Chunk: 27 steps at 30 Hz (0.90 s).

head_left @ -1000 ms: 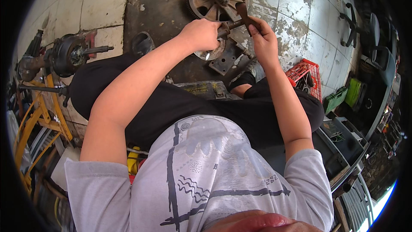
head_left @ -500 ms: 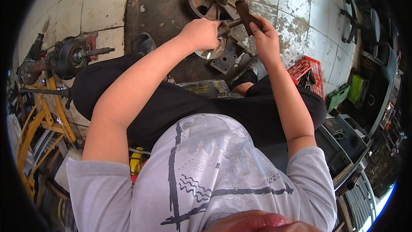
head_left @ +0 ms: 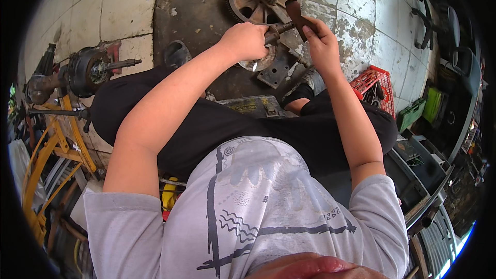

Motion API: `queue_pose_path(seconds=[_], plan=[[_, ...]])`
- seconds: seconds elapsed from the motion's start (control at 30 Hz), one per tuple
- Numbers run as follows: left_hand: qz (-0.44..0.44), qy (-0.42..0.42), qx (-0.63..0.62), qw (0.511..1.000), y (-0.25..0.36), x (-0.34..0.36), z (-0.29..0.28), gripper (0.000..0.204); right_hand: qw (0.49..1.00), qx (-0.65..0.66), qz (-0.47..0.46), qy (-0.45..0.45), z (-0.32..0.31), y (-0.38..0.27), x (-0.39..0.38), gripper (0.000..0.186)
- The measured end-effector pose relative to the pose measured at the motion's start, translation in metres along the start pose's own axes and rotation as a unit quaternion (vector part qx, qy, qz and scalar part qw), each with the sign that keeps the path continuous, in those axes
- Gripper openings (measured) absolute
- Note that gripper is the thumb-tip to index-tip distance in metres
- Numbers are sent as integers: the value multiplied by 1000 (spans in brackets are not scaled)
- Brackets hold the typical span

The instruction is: The person sits on the floor and uses a file to smooth a metal component, then uses sandpaper to further finish the surface. The person handles the metal part and tools directly with both hands.

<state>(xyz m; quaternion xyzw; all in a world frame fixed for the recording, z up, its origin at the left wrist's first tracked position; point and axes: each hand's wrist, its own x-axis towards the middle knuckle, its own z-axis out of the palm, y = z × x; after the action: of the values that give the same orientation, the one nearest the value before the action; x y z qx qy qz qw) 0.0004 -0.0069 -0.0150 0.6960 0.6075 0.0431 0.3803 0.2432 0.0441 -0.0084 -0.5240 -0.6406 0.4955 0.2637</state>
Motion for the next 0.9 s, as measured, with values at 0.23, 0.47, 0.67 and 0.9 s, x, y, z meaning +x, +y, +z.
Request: queue_pose_path(seconds=[0.23,0.47,0.67,0.9], plan=[[-5,-3,-3,1000,-1,0,2,46,1000,0,18,-21,2,4,0,29],[2,10,-1,1000,-3,1,4,49,1000,-4,8,-15,0,-1,0,29],[-5,-2,-2,1000,2,0,0,49,999,20,45,-20,0,9,1,28],[-15,5,-6,1000,2,-1,-3,53,998,41,46,-28,-1,16,6,29]])
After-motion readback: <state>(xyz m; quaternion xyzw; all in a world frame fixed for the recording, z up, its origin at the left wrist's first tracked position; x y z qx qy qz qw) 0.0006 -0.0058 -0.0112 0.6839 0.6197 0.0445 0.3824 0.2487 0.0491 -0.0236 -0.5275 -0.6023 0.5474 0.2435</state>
